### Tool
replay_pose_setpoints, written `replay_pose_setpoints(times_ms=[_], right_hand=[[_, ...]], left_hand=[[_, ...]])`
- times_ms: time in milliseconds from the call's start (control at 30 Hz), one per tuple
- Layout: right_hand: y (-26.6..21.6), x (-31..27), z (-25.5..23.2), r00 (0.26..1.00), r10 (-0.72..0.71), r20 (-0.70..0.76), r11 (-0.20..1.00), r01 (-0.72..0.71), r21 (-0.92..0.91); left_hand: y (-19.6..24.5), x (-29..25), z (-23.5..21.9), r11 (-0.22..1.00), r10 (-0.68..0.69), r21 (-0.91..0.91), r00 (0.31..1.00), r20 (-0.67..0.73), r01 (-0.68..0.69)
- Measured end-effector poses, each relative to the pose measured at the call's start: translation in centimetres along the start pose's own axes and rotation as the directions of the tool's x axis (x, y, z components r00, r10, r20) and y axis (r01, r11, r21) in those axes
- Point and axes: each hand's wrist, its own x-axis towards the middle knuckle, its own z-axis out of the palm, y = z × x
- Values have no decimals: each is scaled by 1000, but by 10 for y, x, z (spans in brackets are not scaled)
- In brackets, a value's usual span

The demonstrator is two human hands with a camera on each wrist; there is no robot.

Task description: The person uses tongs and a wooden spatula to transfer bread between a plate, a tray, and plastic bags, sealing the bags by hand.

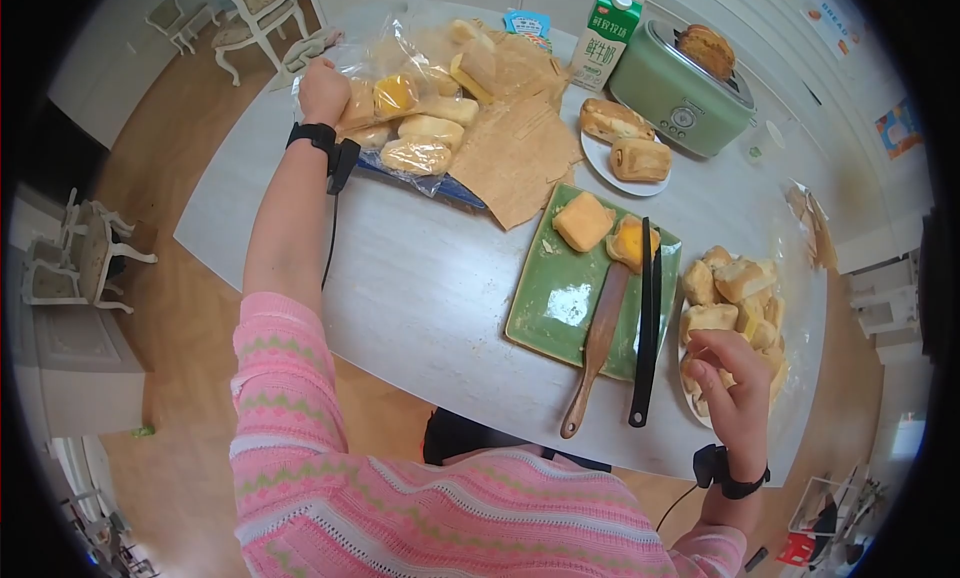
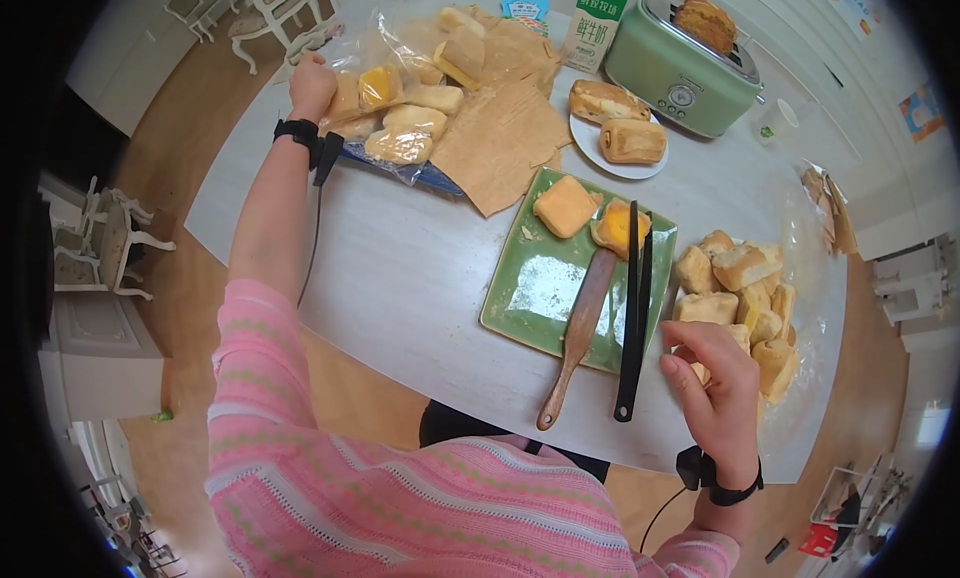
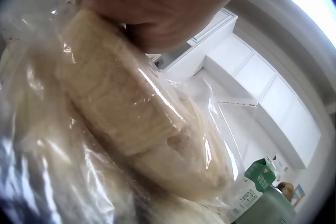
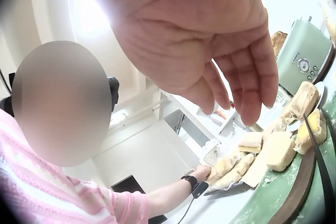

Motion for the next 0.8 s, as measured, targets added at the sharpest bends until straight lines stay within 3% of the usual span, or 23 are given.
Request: replay_pose_setpoints(times_ms=[67,167,233,267,333,367,400,500,600,667,800], right_hand=[[-6,-4,1,1000,1,-3,1000,-1,-9],[-9,-10,-2,1000,-16,-3,1000,16,-27],[-7,-15,-2,1000,-26,-6,999,26,-32],[-6,-17,-2,1000,-19,-5,1000,19,-24],[-5,-23,1,1000,11,-10,1000,-11,-7],[-5,-25,3,1000,13,-14,1000,-13,15],[-4,-28,4,1000,16,-25,999,-16,34],[2,-39,2,998,11,-66,998,-7,64],[14,-59,-1,985,117,-127,985,-99,139],[19,-70,-4,968,205,-145,959,-169,225],[32,-88,-1,965,225,-134,939,-178,293]], left_hand=[[10,-3,-2,1000,-2,20,999,39,2],[31,-24,-8,998,-10,60,1000,-20,11],[40,-45,-15,979,172,146,958,-231,-141],[38,-44,-11,977,184,148,957,-223,-153],[24,-42,-6,920,325,191,939,116,-342],[18,-43,-3,913,342,186,930,136,-363],[15,-45,-1,896,387,227,922,22,-382],[9,-40,0,824,564,203,798,-213,-529],[34,-57,-18,770,637,120,753,-161,-626],[54,-72,-26,677,720,73,638,-273,-733],[111,-131,-44,567,788,-110,577,-214,-816]])
